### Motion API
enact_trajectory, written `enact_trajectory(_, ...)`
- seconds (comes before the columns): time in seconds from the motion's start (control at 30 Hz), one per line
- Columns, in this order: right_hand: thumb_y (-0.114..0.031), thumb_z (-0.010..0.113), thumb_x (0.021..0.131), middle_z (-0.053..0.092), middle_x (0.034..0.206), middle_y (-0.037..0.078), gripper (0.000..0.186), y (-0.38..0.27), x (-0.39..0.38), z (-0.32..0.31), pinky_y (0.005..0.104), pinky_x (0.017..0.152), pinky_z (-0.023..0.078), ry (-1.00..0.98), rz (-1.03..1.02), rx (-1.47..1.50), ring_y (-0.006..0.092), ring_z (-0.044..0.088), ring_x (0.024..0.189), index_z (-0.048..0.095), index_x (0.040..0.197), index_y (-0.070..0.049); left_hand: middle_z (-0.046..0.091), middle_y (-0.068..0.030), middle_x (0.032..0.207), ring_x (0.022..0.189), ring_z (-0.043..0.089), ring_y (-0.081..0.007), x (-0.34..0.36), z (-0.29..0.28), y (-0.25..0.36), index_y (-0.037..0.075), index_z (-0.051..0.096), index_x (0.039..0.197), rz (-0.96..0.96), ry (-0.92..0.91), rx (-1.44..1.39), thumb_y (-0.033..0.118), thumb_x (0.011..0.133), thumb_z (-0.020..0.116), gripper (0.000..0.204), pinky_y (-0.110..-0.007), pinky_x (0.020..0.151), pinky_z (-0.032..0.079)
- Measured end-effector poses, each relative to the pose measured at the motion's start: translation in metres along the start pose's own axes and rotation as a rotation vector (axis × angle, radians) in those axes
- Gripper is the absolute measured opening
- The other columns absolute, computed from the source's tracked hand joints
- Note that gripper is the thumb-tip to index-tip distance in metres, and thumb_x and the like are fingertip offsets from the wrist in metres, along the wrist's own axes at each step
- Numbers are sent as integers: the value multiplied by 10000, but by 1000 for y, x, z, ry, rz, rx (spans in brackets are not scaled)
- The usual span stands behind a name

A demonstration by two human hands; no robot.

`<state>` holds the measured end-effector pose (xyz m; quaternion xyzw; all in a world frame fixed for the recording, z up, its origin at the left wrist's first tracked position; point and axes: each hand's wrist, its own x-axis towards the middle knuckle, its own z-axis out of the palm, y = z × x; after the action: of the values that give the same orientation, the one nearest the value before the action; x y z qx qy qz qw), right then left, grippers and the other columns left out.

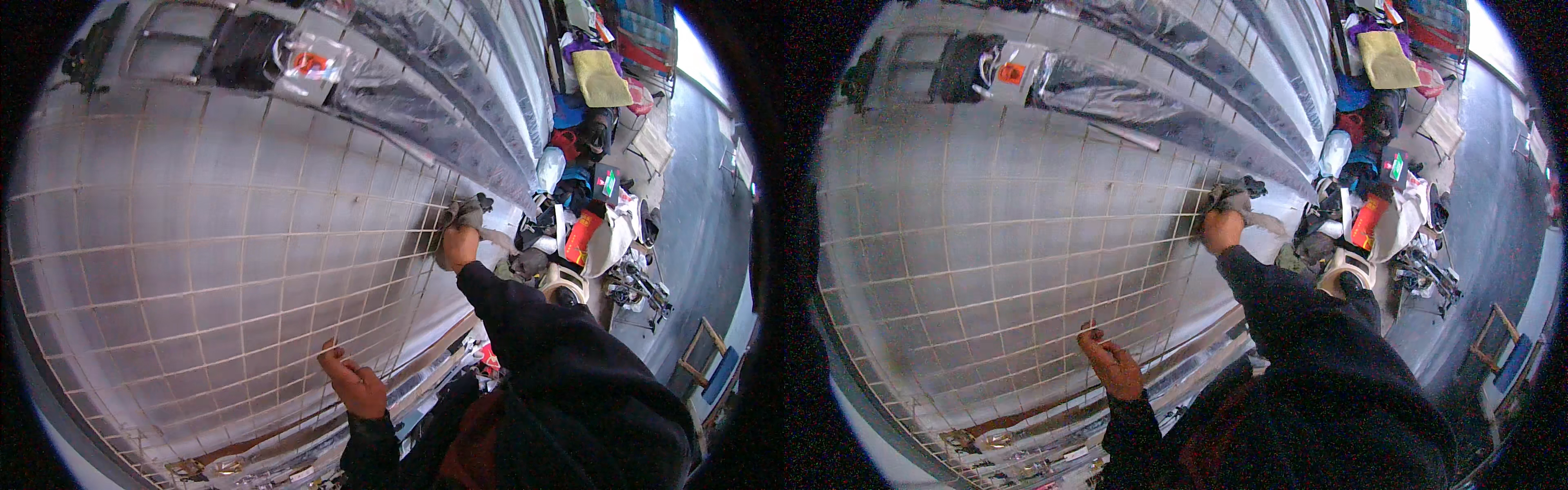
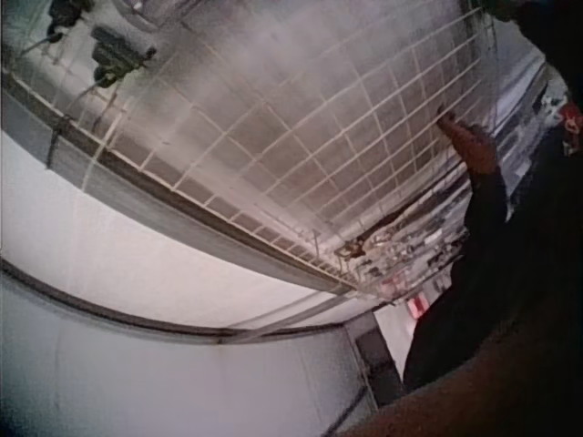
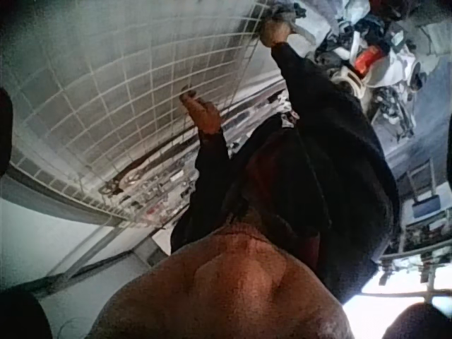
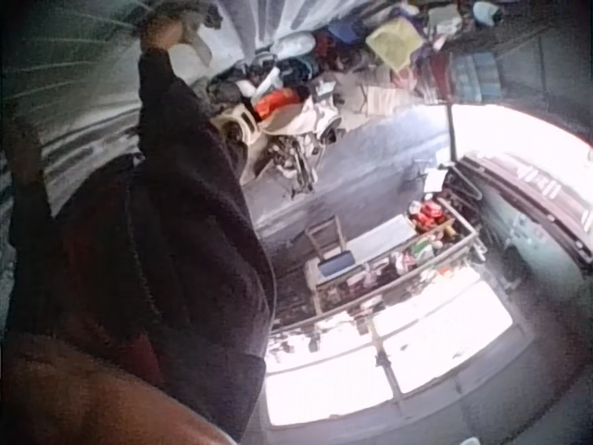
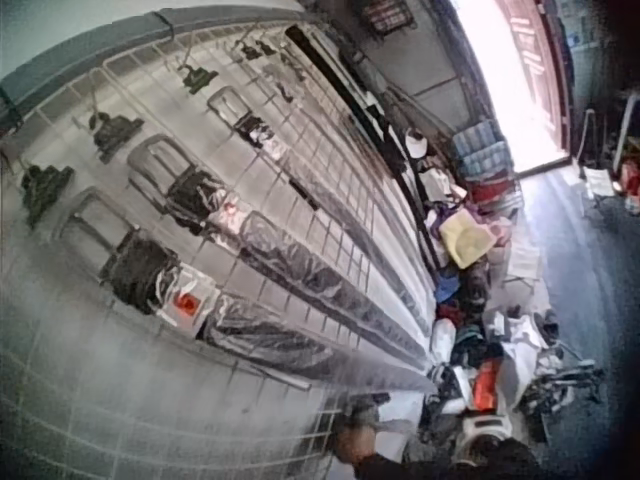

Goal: The person wipes a tiled wall with a cloth, moving the cloth across the surface in repeated strokes. They briefly remove and rehang a packaged item on the wall grid before continuing to wipe the wall.

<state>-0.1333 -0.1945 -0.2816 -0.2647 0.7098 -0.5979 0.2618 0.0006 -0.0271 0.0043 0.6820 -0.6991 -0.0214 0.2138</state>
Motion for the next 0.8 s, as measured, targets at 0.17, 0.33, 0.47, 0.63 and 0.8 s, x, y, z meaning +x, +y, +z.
enact_trajectory(0.17, -154, 585, 899, 684, 1020, 231, 190, -16, 6, -21, 502, 817, 495, 32, 61, 194, 449, 636, 934, 649, 1002, -9, 462, -187, 1148, 1034, 487, -303, -1, 0, -3, -10, 408, 1340, 20, 3, 28, -62, 833, 343, 514, -400, 947, 398)
enact_trajectory(0.33, -177, 579, 926, 682, 1011, 241, 250, -24, -3, -16, 483, 847, 495, -216, 332, 93, 443, 639, 977, 650, 1088, 0, 461, -185, 1129, 1011, 489, -302, -1, 0, -3, -4, 398, 1360, 33, 4, -2, -53, 833, 340, 532, -394, 917, 408)
enact_trajectory(0.47, -100, 560, 907, 678, 978, 229, 217, -42, -44, -6, 408, 859, 502, -233, 191, 258, 351, 642, 938, 628, 1065, 32, 453, -195, 1083, 923, 484, -329, 2, 1, -7, -28, 413, 1326, 13, 21, 7, -78, 712, 381, 618, -357, 741, 404)
enact_trajectory(0.63, -18, 502, 915, 665, 1044, 186, 248, -65, -78, -21, 435, 898, 477, -298, 247, 556, 355, 614, 962, 622, 1127, 28, 450, -197, 1090, 925, 481, -326, 2, 3, -10, -27, 411, 1321, 44, 31, 1, -82, 706, 385, 618, -356, 735, 404)
enact_trajectory(0.8, -167, 572, 920, 684, 1003, 287, 284, -92, -99, -53, 496, 837, 502, -771, 426, 327, 455, 643, 949, 616, 1064, 74, 464, -216, 1128, 955, 492, -346, 2, 3, -16, -30, 398, 1368, 28, 16, 10, -88, 707, 386, 664, -372, 769, 415)
